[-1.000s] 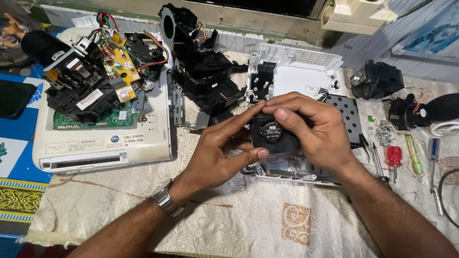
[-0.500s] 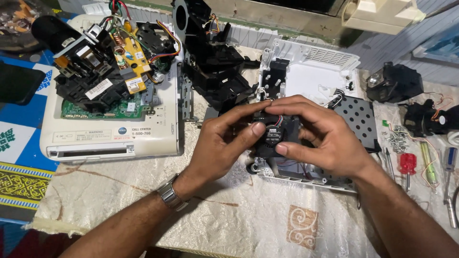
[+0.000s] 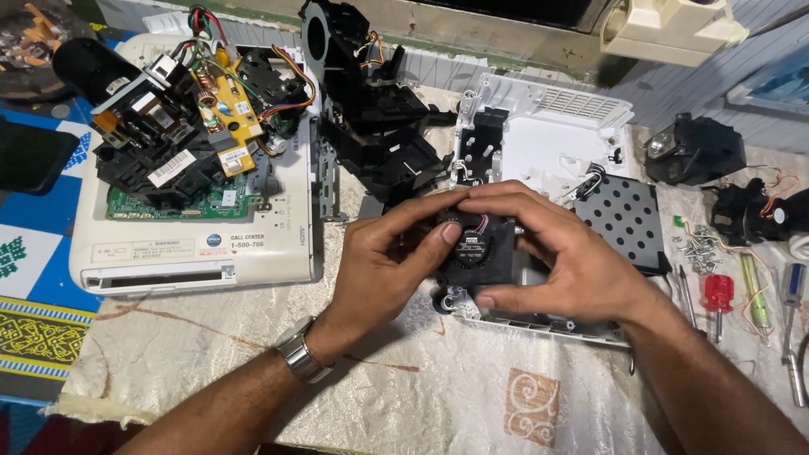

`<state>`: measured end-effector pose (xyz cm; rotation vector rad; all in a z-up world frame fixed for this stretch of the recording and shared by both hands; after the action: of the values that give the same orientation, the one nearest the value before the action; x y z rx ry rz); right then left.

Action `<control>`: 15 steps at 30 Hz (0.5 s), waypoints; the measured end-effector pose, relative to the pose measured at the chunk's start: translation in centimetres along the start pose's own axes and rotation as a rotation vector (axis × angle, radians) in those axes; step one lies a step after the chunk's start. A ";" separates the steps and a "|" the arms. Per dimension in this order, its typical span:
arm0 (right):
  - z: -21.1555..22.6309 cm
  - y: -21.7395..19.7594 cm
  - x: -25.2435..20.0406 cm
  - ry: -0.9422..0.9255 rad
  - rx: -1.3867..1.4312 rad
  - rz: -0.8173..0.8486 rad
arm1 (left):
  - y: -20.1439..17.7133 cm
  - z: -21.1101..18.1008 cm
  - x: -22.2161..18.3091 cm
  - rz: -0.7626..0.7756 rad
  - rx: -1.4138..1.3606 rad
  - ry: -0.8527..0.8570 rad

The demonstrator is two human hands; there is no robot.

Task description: Removing the optical engine assembly and cooling fan from a disassembled projector by disconnecting wires and lifting the components.

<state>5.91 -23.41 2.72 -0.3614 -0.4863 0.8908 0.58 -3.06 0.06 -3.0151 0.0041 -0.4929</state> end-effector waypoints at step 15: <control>0.7 -0.7 -0.6 -0.190 -0.206 -0.022 | 0.3 0.3 -0.5 0.072 -0.034 -0.141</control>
<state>5.68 -24.28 3.48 -0.4602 -0.7596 0.8599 0.25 -3.33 -0.44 -3.0629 0.1131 -0.2752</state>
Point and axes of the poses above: each hand's wrist, its own x-axis towards the middle knuckle, its own y-axis out of the palm, z = x × y, the point moved 2 cm from there along x, towards the middle knuckle, and after that the axes turned 11 degrees about -y, right-handed, at the moved point
